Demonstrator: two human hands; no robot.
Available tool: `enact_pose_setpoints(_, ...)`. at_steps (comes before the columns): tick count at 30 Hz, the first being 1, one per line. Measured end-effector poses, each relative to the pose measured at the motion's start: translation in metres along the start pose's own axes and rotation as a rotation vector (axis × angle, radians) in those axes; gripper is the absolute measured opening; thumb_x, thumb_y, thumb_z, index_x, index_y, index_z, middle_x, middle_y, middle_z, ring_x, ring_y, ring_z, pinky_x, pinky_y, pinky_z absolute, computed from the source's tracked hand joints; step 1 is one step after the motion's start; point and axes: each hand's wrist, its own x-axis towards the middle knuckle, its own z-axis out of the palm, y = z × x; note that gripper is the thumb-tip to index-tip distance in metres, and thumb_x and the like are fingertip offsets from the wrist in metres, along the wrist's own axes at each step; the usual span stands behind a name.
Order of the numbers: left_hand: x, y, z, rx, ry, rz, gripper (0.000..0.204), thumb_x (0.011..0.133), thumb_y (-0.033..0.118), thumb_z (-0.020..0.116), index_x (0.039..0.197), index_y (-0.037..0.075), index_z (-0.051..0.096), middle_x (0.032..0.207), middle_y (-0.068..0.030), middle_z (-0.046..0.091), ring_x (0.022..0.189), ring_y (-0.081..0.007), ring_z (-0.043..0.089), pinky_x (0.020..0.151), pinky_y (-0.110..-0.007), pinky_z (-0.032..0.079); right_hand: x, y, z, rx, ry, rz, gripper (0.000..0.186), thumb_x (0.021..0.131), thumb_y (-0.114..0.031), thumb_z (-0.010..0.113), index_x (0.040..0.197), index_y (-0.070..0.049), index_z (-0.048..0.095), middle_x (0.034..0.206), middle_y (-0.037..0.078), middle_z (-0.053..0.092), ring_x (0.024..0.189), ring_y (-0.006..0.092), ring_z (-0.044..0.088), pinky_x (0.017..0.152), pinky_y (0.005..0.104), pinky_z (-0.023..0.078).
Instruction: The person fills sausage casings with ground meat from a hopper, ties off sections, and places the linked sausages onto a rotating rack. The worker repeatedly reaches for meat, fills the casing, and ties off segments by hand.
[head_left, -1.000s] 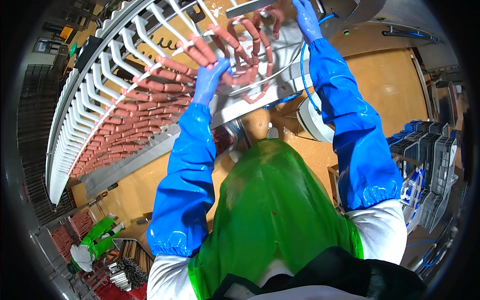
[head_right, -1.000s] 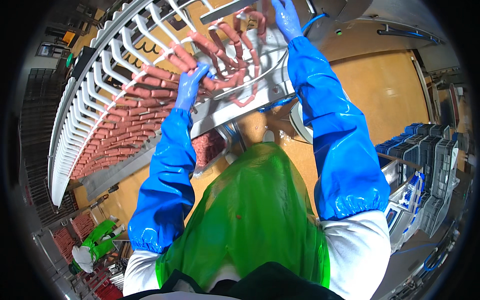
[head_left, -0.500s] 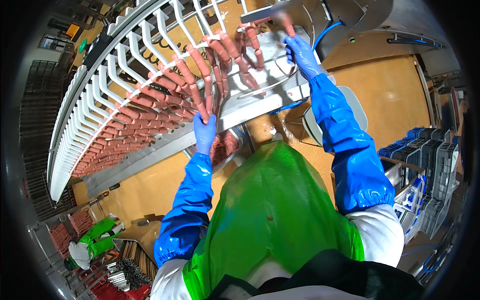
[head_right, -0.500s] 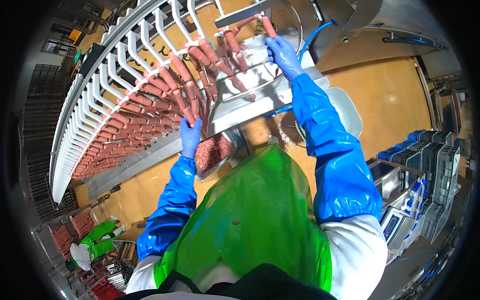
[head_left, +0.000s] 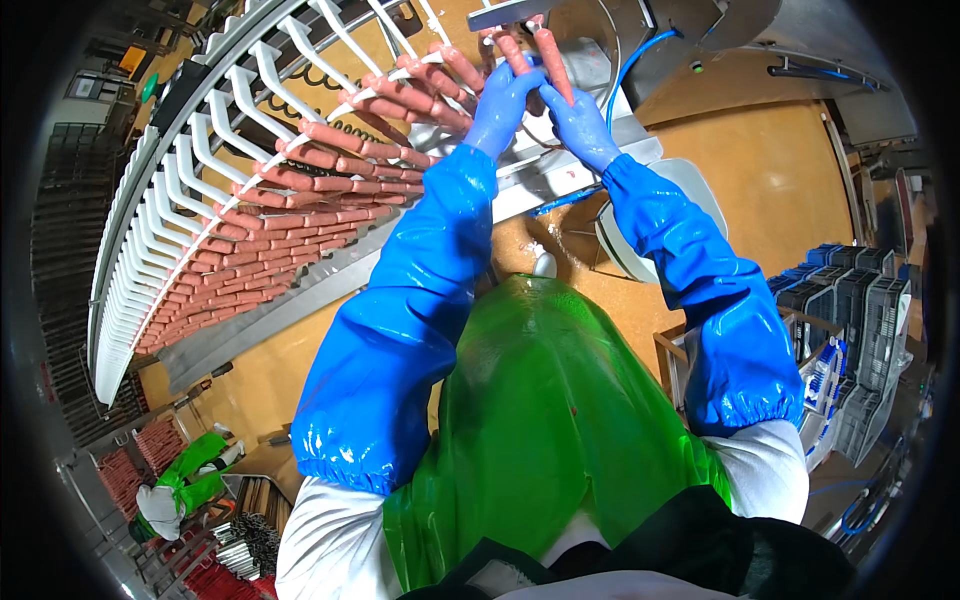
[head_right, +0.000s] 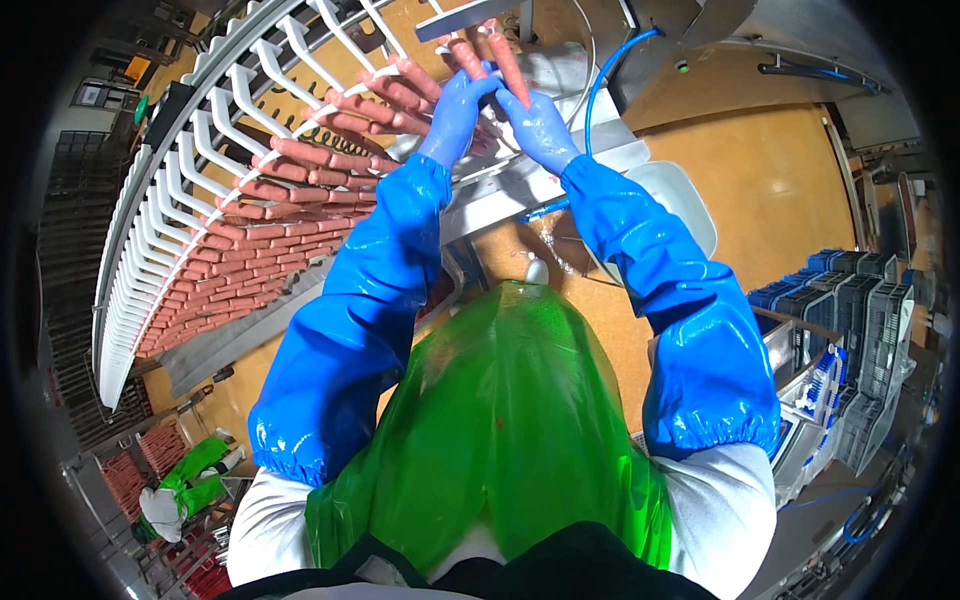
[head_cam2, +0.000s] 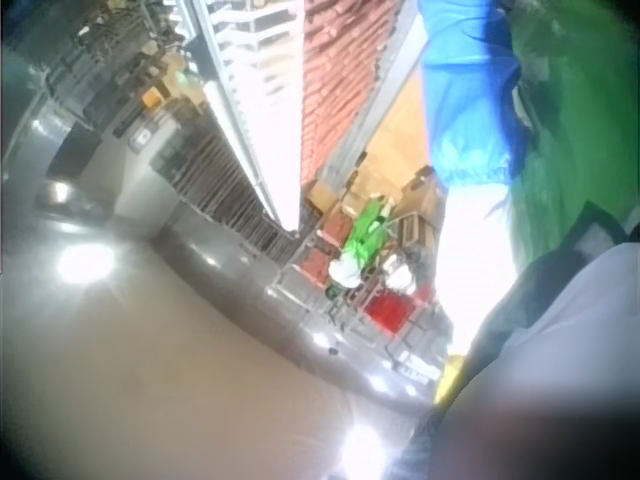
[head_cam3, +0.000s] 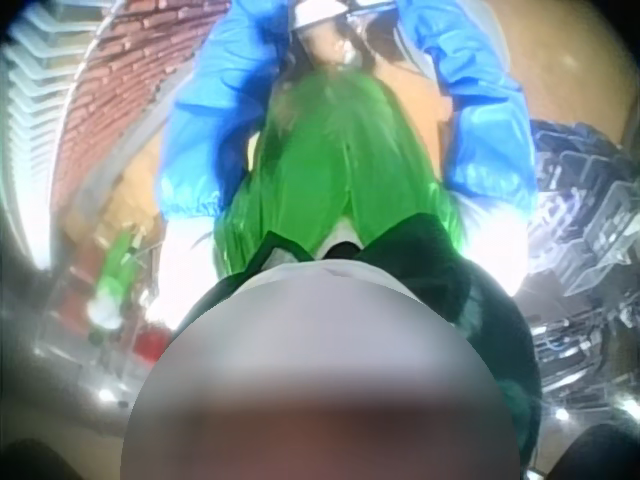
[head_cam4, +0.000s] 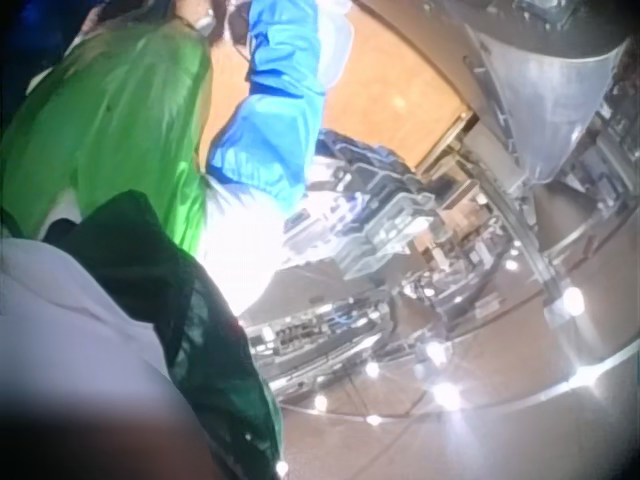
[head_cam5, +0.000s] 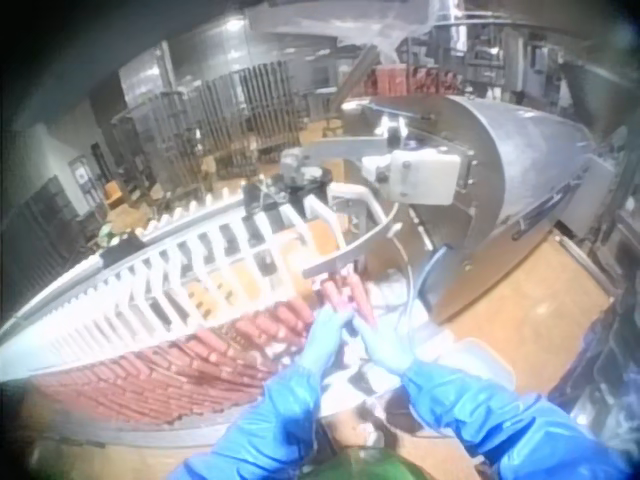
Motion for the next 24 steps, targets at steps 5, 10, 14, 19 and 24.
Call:
enact_pose_setpoints(5, -0.013, -0.024, -0.018, 0.040, -0.008, -0.123, 0.024, 0.093, 0.019, 0.051, 0.100, -0.001, 0.063, 0.065, 0.0023, 0.050, 0.055, -0.0061, 0.046, 0.048, -0.023, 0.037, -0.019, -0.010, -0.021, 0.234, -0.165, 0.078, 0.035, 0.095, -0.046, 0.049, 0.082, -0.014, 0.052, 0.060, -0.008, 0.038, 0.048, 0.0034, 0.030, 0.043, 0.0214, 0.021)
enact_pose_setpoints(10, -0.024, 0.000, -0.024, 0.039, -0.020, -0.194, 0.030, 0.096, 0.021, 0.045, 0.105, -0.001, 0.062, 0.071, -0.0023, 0.056, 0.051, -0.0063, 0.046, 0.046, -0.022, 0.037, 0.001, -0.002, -0.024, 0.255, -0.268, -0.010, 0.031, 0.094, -0.035, 0.055, 0.103, -0.005, 0.061, 0.068, -0.004, 0.049, 0.061, 0.0065, 0.044, 0.057, 0.0226, 0.037)
enact_pose_setpoints(14, -0.025, 0.002, -0.018, 0.362, -0.002, -0.109, 0.033, 0.097, 0.022, 0.041, 0.106, -0.003, 0.060, 0.080, -0.0131, 0.062, 0.063, -0.0193, 0.057, 0.058, -0.033, 0.045, 0.008, -0.021, -0.014, 0.018, -0.300, -0.016, 0.033, 0.090, -0.023, 0.064, 0.113, 0.001, 0.064, 0.093, 0.004, 0.063, 0.081, 0.0112, 0.056, 0.076, 0.0269, 0.045)
enact_pose_setpoints(19, -0.019, 0.001, -0.017, 0.828, -0.100, 0.158, 0.037, 0.101, 0.024, 0.036, 0.104, -0.008, 0.055, 0.101, -0.0233, 0.060, 0.097, -0.0374, 0.057, 0.086, -0.044, 0.042, 0.021, -0.009, 0.005, 0.795, -0.403, 0.216, 0.029, 0.090, -0.018, 0.061, 0.112, 0.001, 0.059, 0.101, 0.007, 0.064, 0.079, 0.0149, 0.062, 0.073, 0.0273, 0.052)
enact_pose_setpoints(24, -0.037, 0.006, -0.054, 0.661, -0.060, 0.024, 0.038, 0.101, 0.030, 0.040, 0.099, -0.004, 0.059, 0.088, -0.0202, 0.062, 0.088, -0.0346, 0.059, 0.081, -0.040, 0.044, 0.028, -0.036, -0.005, 0.459, -0.670, 0.247, 0.032, 0.090, -0.023, 0.061, 0.114, -0.002, 0.055, 0.090, 0.004, 0.058, 0.063, 0.0095, 0.056, 0.052, 0.0211, 0.046)
